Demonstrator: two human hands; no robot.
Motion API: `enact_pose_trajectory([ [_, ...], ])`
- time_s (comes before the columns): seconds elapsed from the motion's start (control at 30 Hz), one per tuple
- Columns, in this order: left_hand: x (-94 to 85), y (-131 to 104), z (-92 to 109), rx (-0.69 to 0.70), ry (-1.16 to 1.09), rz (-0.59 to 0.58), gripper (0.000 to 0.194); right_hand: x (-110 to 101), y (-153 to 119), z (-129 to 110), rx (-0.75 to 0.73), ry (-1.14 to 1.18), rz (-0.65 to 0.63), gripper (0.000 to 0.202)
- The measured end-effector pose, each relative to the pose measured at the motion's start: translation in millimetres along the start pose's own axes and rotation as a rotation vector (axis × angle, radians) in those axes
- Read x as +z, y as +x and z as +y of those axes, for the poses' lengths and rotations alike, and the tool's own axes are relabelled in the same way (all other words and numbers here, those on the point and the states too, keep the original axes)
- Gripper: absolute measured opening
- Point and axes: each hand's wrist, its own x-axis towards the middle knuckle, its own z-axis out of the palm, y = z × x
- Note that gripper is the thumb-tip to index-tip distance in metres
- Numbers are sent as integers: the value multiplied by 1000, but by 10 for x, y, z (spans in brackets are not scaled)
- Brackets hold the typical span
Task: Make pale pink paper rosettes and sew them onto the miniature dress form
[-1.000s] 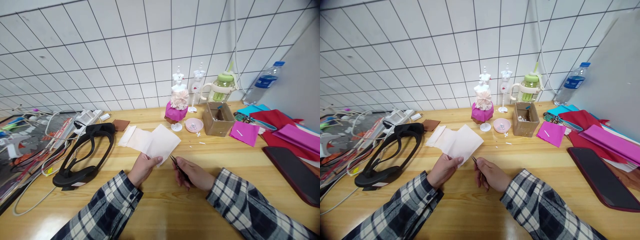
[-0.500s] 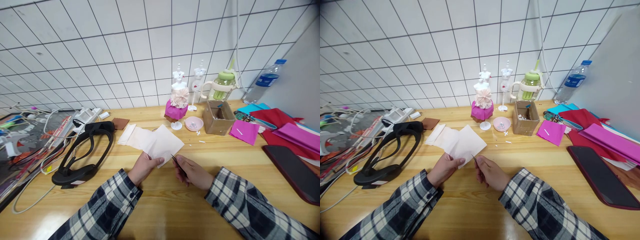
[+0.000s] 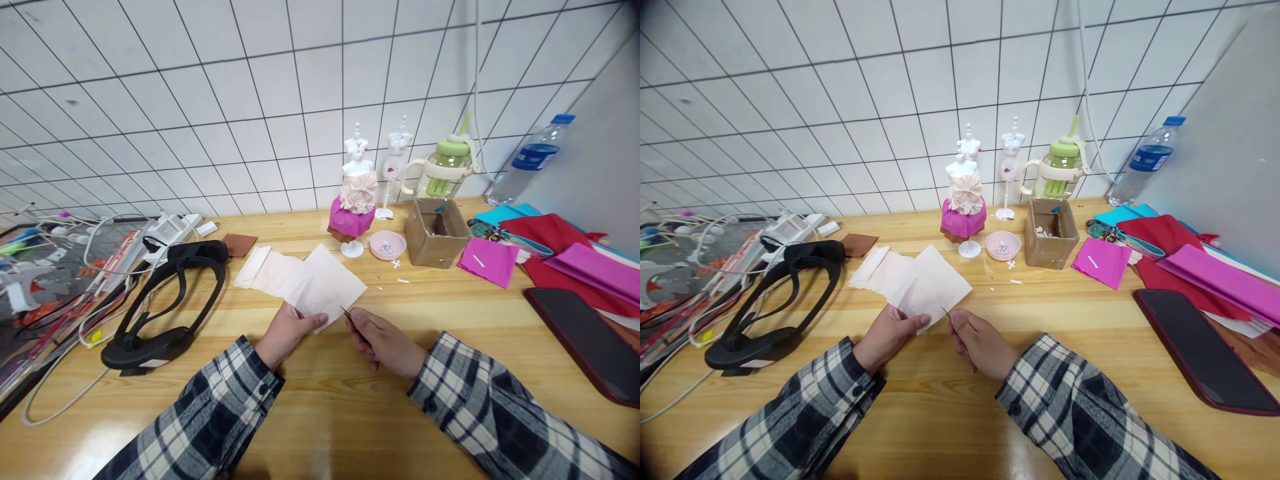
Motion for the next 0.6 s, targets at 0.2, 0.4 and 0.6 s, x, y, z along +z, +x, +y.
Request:
enact_pose_trajectory([
  [0.2, 7, -7, 7, 1, 12, 5, 60, 14, -11, -28, 22, 3, 16, 58],
  [0.4, -4, -7, -3, -15, 6, -12, 56, 9, -7, -30, 16, -11, 23, 58],
  [0.6, 10, -4, 10, -17, -10, 2, 58, 9, -11, -46, 28, -51, 42, 56],
])
